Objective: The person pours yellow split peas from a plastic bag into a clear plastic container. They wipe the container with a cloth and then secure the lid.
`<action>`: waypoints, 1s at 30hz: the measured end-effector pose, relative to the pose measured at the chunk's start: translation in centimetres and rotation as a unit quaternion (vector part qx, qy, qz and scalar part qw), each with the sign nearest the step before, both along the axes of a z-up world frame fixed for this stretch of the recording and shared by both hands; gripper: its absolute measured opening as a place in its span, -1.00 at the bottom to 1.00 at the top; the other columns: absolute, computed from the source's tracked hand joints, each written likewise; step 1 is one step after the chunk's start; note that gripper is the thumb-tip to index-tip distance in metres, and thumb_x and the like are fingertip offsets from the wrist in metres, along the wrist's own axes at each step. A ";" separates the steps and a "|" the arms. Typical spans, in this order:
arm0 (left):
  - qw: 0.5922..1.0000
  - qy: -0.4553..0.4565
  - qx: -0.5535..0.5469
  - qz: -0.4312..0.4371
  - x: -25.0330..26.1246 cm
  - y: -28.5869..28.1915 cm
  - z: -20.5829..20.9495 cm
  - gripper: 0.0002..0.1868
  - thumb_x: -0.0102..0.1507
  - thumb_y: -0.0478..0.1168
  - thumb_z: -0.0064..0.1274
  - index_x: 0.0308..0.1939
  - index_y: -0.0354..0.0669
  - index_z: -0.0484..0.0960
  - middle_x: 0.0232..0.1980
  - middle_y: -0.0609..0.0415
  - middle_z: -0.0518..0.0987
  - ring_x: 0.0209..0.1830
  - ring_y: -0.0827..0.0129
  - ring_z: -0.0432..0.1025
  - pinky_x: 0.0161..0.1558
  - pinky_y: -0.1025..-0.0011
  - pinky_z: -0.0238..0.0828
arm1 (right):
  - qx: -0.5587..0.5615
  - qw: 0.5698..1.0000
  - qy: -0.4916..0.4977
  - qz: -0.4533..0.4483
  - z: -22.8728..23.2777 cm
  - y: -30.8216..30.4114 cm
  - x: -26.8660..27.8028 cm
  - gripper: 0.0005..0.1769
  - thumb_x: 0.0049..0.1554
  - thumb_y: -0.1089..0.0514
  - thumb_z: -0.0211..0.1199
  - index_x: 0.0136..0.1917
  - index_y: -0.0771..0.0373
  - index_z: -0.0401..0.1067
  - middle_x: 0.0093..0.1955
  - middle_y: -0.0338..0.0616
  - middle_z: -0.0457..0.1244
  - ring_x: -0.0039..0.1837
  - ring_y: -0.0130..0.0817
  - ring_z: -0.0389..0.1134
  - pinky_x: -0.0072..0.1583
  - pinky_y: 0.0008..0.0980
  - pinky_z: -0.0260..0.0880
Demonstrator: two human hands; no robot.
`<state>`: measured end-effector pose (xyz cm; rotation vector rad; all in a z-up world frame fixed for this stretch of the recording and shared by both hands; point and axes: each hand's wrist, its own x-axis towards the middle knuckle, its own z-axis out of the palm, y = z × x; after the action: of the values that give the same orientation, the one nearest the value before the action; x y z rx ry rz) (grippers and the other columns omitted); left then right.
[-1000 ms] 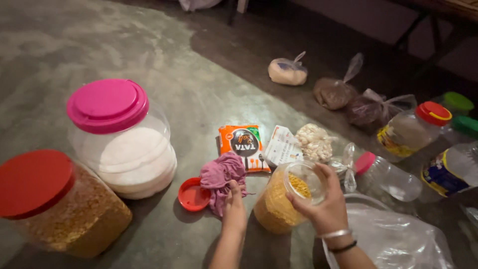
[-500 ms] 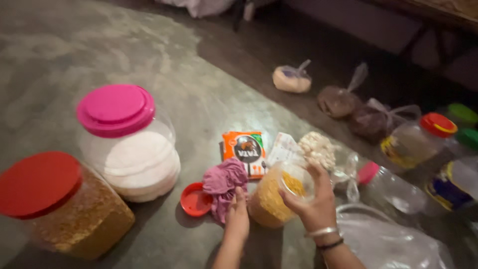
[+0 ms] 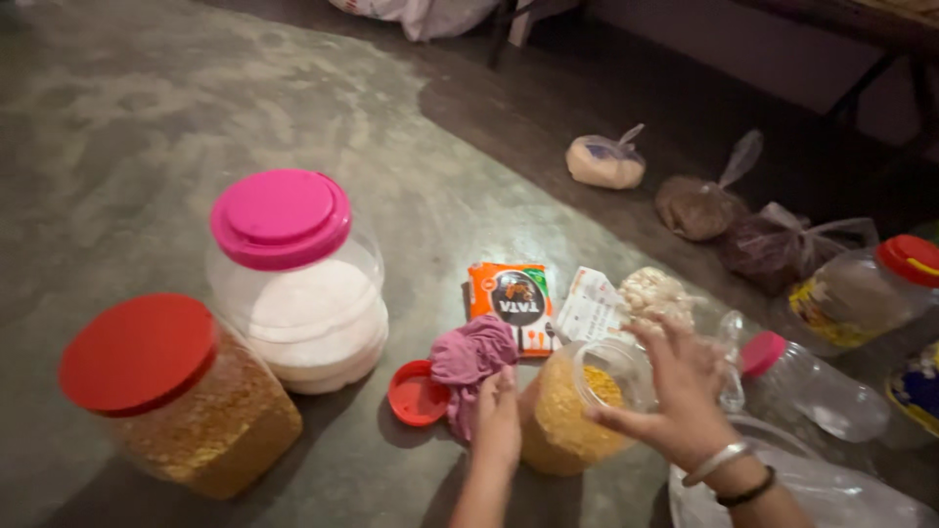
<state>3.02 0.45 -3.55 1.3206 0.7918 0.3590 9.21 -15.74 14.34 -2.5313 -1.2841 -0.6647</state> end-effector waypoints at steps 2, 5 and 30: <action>0.999 -0.005 0.041 0.032 0.0 0.5 -0.4 -0.36 0.28 0.20 -0.07 0.28 -0.13 0.53 0.25 -0.07 0.61 0.30 0.17 0.47 0.31 0.30 0.30 | 0.030 0.998 -0.047 0.015 1.5 1.4 -0.3 -0.09 -0.18 -0.32 0.50 0.33 0.09 0.38 0.38 0.15 0.25 0.41 0.12 0.20 0.39 -0.06 -0.03; 0.993 -0.022 0.080 0.089 -0.3 1.4 -0.9 -0.36 0.27 0.06 0.06 0.36 -0.18 0.42 0.36 -0.12 0.49 0.38 0.11 0.37 0.35 0.24 0.21 | 0.009 0.985 0.157 0.077 2.2 5.8 -0.5 -0.54 -0.05 -0.04 0.42 0.11 0.09 0.49 0.08 -0.09 0.40 0.20 -0.10 0.39 0.25 -0.14 0.26; 0.933 0.238 0.258 0.085 -3.1 6.1 0.2 -0.44 0.22 -0.15 0.02 0.34 0.01 0.44 0.54 -0.10 0.17 0.51 -0.09 0.07 0.38 -0.06 -0.02 | 0.142 0.979 0.146 -0.008 -5.1 15.5 -2.6 -0.55 -0.15 0.23 0.26 0.05 0.31 0.38 0.10 0.11 0.21 0.16 0.17 0.21 0.21 0.00 0.25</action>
<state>-0.09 6.53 -3.40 1.8759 1.2830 0.4060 6.57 -0.22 9.24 -2.3020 -0.9937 -0.4222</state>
